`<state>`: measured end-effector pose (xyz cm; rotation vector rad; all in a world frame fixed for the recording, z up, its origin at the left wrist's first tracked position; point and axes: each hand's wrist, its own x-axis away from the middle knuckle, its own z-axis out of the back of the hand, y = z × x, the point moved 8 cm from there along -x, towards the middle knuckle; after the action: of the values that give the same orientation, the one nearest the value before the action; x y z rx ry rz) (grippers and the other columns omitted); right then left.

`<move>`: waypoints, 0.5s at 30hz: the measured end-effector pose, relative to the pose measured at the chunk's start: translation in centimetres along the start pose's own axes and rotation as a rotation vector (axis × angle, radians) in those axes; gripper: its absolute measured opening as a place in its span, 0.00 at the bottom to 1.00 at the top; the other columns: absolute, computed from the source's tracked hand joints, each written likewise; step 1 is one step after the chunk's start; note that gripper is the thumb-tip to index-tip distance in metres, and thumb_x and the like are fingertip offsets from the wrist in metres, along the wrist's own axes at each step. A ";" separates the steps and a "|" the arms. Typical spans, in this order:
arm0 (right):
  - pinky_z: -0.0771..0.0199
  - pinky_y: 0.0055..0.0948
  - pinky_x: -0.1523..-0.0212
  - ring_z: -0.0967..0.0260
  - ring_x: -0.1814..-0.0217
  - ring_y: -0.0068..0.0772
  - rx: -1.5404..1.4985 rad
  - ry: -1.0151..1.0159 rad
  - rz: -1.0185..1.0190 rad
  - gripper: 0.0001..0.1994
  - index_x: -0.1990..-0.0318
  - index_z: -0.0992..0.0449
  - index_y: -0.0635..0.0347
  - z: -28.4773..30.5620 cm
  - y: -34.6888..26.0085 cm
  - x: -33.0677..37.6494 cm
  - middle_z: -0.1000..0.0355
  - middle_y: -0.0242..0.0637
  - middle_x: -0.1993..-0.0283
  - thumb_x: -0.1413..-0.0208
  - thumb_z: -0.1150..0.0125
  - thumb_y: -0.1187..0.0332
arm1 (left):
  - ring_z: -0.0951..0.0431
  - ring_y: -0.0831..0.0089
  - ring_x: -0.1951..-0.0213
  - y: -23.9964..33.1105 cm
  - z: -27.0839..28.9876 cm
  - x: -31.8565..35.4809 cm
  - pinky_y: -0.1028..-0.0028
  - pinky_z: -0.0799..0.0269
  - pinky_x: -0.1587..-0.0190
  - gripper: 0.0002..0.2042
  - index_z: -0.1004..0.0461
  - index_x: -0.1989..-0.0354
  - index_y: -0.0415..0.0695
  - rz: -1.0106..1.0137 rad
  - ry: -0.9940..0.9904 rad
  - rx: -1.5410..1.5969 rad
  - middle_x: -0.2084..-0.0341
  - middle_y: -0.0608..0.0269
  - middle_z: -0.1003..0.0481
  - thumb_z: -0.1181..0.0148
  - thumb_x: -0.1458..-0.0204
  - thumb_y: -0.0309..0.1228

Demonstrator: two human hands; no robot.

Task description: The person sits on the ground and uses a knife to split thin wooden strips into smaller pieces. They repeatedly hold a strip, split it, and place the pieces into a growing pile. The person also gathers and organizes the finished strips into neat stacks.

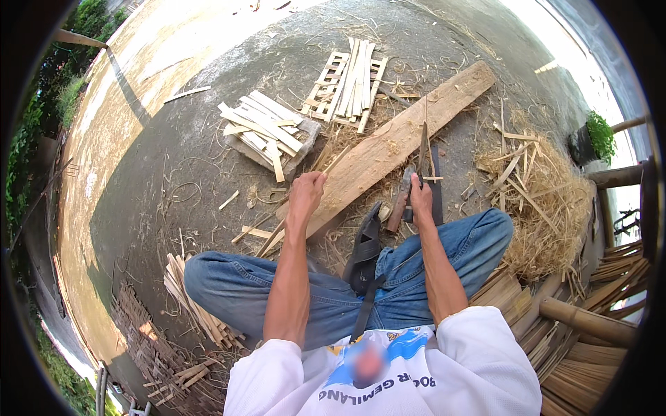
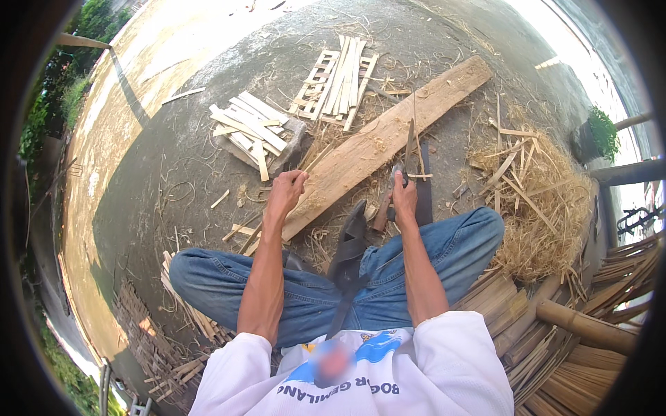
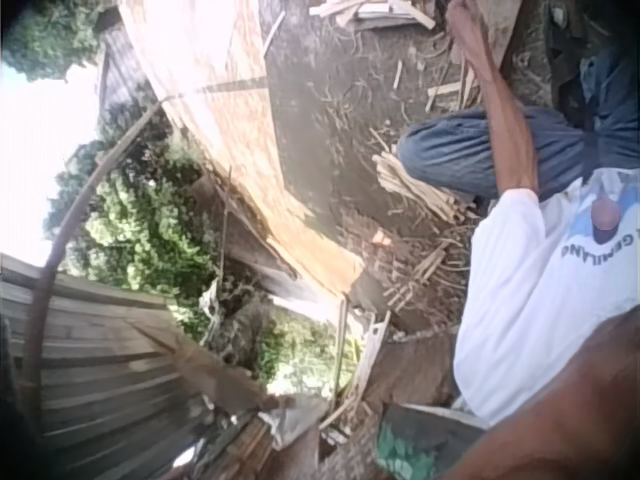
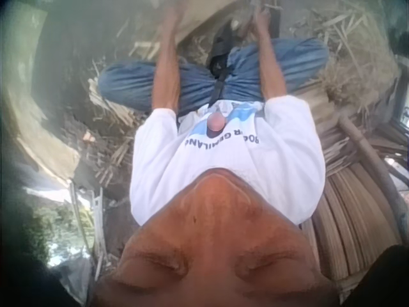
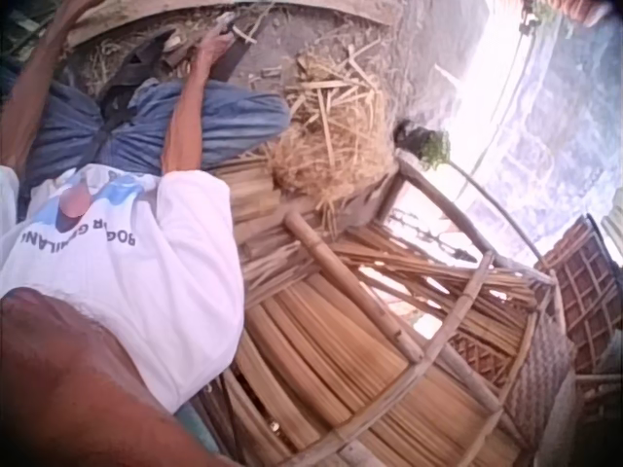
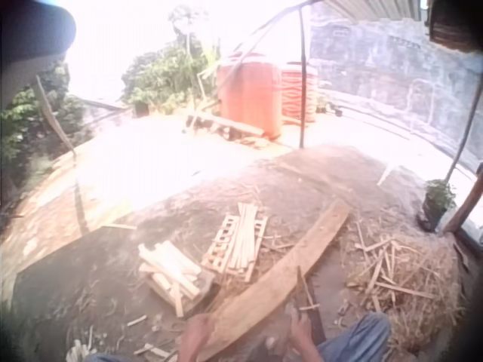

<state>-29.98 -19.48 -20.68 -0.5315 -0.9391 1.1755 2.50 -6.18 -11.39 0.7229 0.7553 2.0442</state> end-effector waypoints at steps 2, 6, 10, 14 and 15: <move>0.29 0.25 0.74 0.30 0.76 0.21 -0.220 -0.109 0.010 0.19 0.61 0.25 0.60 0.1 -1.2 0.5 0.26 0.31 0.70 0.40 0.36 0.51 | 0.20 0.52 0.71 0.3 -1.1 -0.9 0.58 0.28 0.62 0.17 0.19 0.65 0.36 0.029 -0.101 0.049 0.78 0.48 0.21 0.44 0.38 0.40; 0.28 0.26 0.72 0.29 0.75 0.22 -0.162 -0.230 0.108 0.19 0.62 0.26 0.60 -0.9 -4.5 2.9 0.26 0.32 0.72 0.40 0.36 0.51 | 0.21 0.59 0.74 -2.4 -3.5 -2.1 0.60 0.28 0.64 0.17 0.19 0.65 0.36 0.053 -0.153 0.095 0.80 0.50 0.22 0.43 0.39 0.41; 0.25 0.36 0.64 0.22 0.67 0.38 0.201 -0.138 0.262 0.23 0.58 0.26 0.63 0.0 -2.7 1.2 0.24 0.44 0.67 0.43 0.36 0.48 | 0.20 0.62 0.74 -1.5 -4.0 -1.8 0.62 0.28 0.65 0.17 0.18 0.63 0.36 0.047 -0.178 0.077 0.80 0.51 0.22 0.41 0.40 0.41; 0.30 0.46 0.45 0.27 0.47 0.59 0.292 -0.053 0.172 0.28 0.49 0.28 0.66 -0.9 -2.0 1.7 0.24 0.60 0.52 0.47 0.35 0.49 | 0.20 0.65 0.69 -2.0 -1.1 -1.0 0.65 0.27 0.63 0.19 0.18 0.54 0.41 -0.034 0.017 0.167 0.73 0.50 0.19 0.38 0.41 0.44; 0.30 0.46 0.45 0.27 0.47 0.59 0.323 -0.040 0.167 0.29 0.48 0.29 0.66 -1.3 -1.6 1.7 0.25 0.60 0.52 0.47 0.35 0.49 | 0.20 0.63 0.67 -2.2 -0.4 -0.5 0.64 0.27 0.61 0.18 0.18 0.54 0.41 -0.076 0.107 0.151 0.71 0.49 0.19 0.37 0.41 0.43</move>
<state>-27.94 -18.28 -19.58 -0.3305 -0.7293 1.4606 3.59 -5.63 -13.37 0.6623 0.9918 1.9849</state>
